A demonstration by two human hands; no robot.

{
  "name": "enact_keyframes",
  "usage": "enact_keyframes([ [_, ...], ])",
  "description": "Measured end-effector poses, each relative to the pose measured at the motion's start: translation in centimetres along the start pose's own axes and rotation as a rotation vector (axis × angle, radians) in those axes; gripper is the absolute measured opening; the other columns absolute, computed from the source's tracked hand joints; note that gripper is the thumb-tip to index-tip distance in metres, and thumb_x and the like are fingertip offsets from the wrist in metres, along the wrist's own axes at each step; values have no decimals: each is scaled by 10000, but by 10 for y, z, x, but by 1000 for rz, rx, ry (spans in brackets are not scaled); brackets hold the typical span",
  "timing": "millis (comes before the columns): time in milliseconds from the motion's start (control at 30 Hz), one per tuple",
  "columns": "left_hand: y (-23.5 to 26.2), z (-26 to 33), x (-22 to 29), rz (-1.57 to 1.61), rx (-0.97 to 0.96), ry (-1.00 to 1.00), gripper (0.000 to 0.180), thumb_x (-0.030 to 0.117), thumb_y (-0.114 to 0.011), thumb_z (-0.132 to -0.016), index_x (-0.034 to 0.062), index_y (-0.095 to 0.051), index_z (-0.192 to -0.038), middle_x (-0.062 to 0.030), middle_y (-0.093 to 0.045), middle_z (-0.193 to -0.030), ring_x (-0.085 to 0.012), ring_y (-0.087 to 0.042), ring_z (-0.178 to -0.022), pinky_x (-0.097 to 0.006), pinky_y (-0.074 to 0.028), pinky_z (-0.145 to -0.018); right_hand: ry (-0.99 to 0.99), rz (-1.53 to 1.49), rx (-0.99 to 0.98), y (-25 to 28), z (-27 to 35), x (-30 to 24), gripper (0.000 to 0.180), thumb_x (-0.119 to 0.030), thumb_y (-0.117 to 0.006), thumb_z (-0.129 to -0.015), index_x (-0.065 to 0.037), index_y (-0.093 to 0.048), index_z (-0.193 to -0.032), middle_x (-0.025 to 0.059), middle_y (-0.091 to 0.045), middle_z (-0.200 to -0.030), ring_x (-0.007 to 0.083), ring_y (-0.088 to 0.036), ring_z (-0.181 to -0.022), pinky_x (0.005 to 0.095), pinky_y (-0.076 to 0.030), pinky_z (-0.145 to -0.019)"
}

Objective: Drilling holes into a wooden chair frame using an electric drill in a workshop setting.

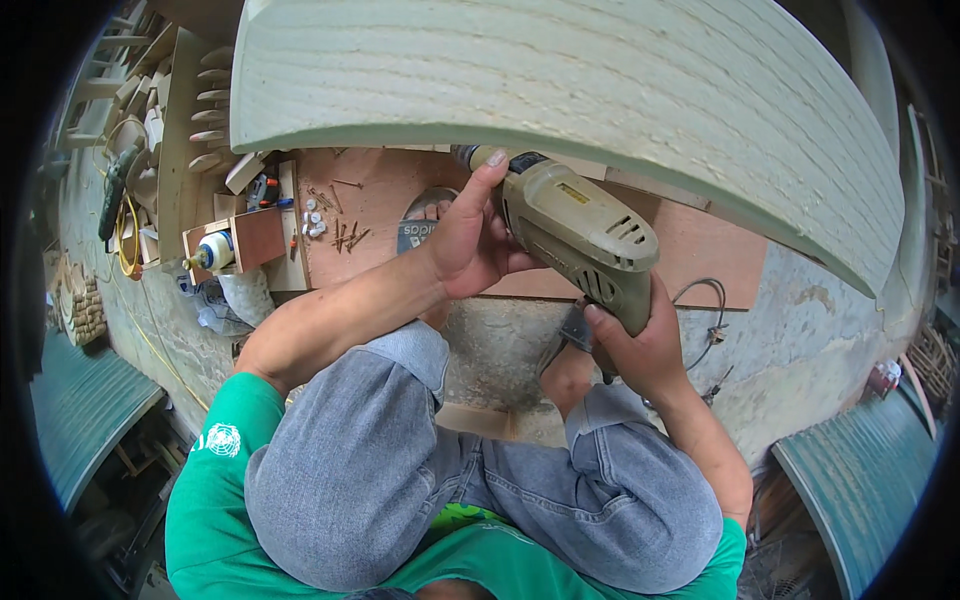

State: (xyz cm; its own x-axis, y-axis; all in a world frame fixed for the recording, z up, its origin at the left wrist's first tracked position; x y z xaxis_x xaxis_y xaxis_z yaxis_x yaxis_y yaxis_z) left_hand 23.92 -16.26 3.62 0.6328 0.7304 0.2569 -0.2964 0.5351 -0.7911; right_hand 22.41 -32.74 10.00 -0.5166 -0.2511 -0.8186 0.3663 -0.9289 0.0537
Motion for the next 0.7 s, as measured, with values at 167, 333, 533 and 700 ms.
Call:
enact_keyframes([
  [167, 5, -1, 0, 35, 15, -3, 633, 625, -496, -982, 110, -557, -1346, -78, -642, -1270, -251, -645, -1144, -489, -558, -981, -15, 6, 2, -1, -3, 6, 479, -104, -708, -897, -11, -468, -1300, 69, -664, -985, 106, -627, -707, 268, -533, -623],
  [333, 10, -5, -6, -6, 58, 36, 623, 612, -492, -991, 106, -551, -1349, -81, -658, -1252, -239, -656, -1123, -456, -568, -944, 67, 128, -23, 11, -13, 0, 513, -116, -719, -886, 7, -487, -1326, 51, -632, -965, 87, -603, -692, 259, -516, -611],
  [533, 89, 47, 30, -834, 266, 85, 506, 412, -489, -1062, 53, -495, -1418, -114, -629, -1317, -234, -642, -1144, -407, -530, -971, 131, 183, -141, 20, -53, -51, 420, -327, -738, -901, -4, -577, -1115, 37, -629, -797, 82, -583, -597, 253, -505, -510],
  [700, 184, 124, 14, -853, 298, 47, 394, 242, -527, -1061, 2, -552, -1372, -145, -618, -1344, -211, -612, -1202, -369, -508, -1007, 268, 287, -123, 15, -47, -104, 404, -355, -706, -921, -27, -600, -1132, 16, -622, -803, 80, -596, -656, 248, -495, -566],
])
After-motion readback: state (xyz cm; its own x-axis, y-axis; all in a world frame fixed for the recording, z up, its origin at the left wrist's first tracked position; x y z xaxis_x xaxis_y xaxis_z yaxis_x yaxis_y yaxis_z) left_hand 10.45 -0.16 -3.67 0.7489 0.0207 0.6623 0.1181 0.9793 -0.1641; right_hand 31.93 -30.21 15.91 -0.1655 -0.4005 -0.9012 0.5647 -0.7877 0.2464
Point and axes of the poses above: each hand's wrist, its own z-axis away from the middle knuckle, its own y-axis out of the back of the hand, x = y × z, the point moved 10 cm from there along -z, towards the middle knuckle
